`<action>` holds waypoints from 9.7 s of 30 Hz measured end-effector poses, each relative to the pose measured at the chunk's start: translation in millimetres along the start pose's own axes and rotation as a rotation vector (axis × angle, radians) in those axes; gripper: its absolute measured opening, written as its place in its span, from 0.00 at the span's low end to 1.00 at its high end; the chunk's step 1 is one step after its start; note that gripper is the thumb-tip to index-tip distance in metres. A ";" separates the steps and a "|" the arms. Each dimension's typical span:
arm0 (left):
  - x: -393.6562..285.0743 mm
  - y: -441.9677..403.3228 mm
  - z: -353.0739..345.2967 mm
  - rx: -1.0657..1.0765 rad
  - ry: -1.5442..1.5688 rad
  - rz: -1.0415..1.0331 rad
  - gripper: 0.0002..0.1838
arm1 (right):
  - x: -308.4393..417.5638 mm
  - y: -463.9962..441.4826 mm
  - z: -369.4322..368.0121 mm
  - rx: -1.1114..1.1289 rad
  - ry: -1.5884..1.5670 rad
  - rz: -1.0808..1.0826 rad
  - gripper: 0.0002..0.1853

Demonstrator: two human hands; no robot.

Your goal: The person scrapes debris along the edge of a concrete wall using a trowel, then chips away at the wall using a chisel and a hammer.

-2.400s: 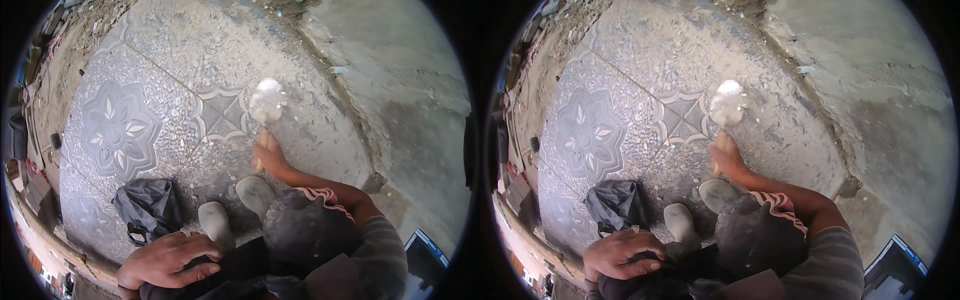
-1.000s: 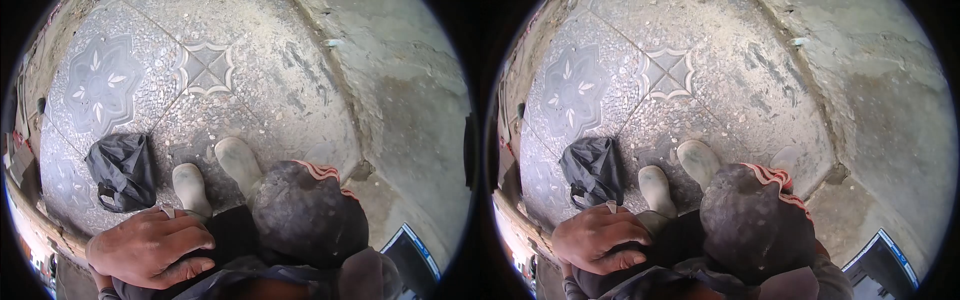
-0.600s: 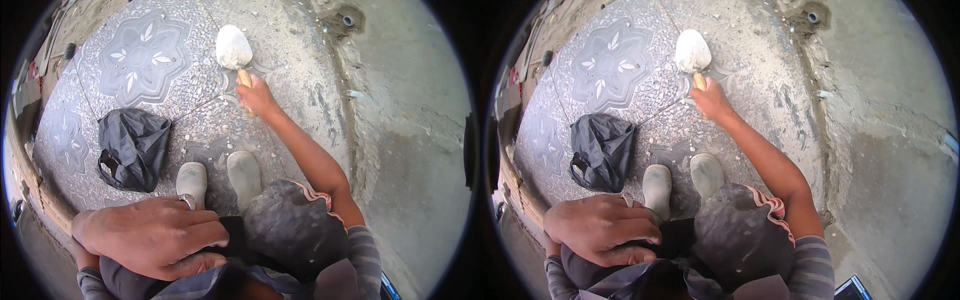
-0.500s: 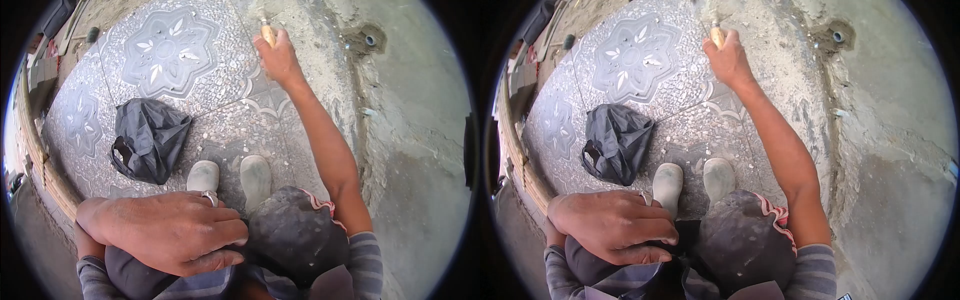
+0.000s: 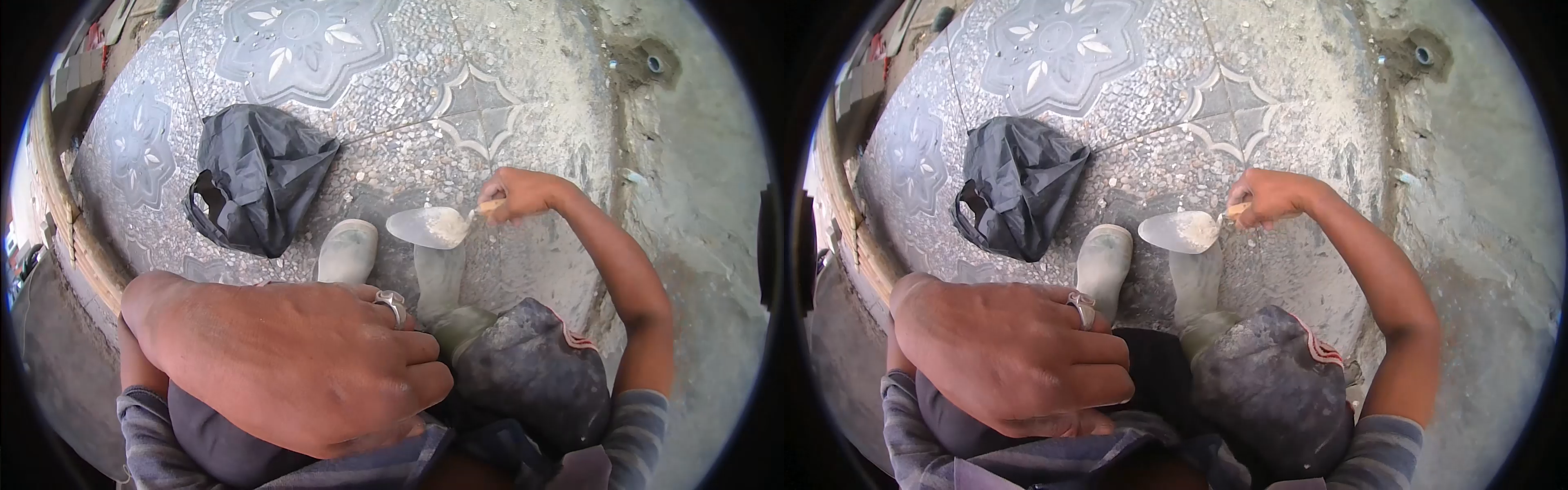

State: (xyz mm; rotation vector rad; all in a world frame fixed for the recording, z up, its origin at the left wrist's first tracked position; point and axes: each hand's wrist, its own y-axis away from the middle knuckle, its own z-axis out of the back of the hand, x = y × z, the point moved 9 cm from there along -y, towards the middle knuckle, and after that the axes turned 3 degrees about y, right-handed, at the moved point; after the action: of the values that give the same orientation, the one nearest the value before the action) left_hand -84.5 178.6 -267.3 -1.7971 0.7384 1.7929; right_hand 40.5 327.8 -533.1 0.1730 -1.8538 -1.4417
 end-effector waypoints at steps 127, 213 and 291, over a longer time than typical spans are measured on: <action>39.9 -3.4 65.4 0.037 0.231 0.147 0.14 | -22.0 23.0 379.5 -1.641 -1.349 0.500 0.08; 297.9 -308.2 -2.4 0.518 -1.271 0.487 0.53 | -262.1 98.3 -587.7 -2.439 -2.009 -0.386 0.16; 237.0 -410.1 -559.4 1.362 -0.926 0.264 0.37 | 44.7 -34.1 -828.7 -2.145 -3.139 -1.559 0.21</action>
State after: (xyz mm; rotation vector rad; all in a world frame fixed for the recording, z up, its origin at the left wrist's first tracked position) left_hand 601.9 90.4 -508.7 0.0191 1.2881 1.3397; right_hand 523.5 -346.3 -486.2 0.7365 -0.7705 0.5254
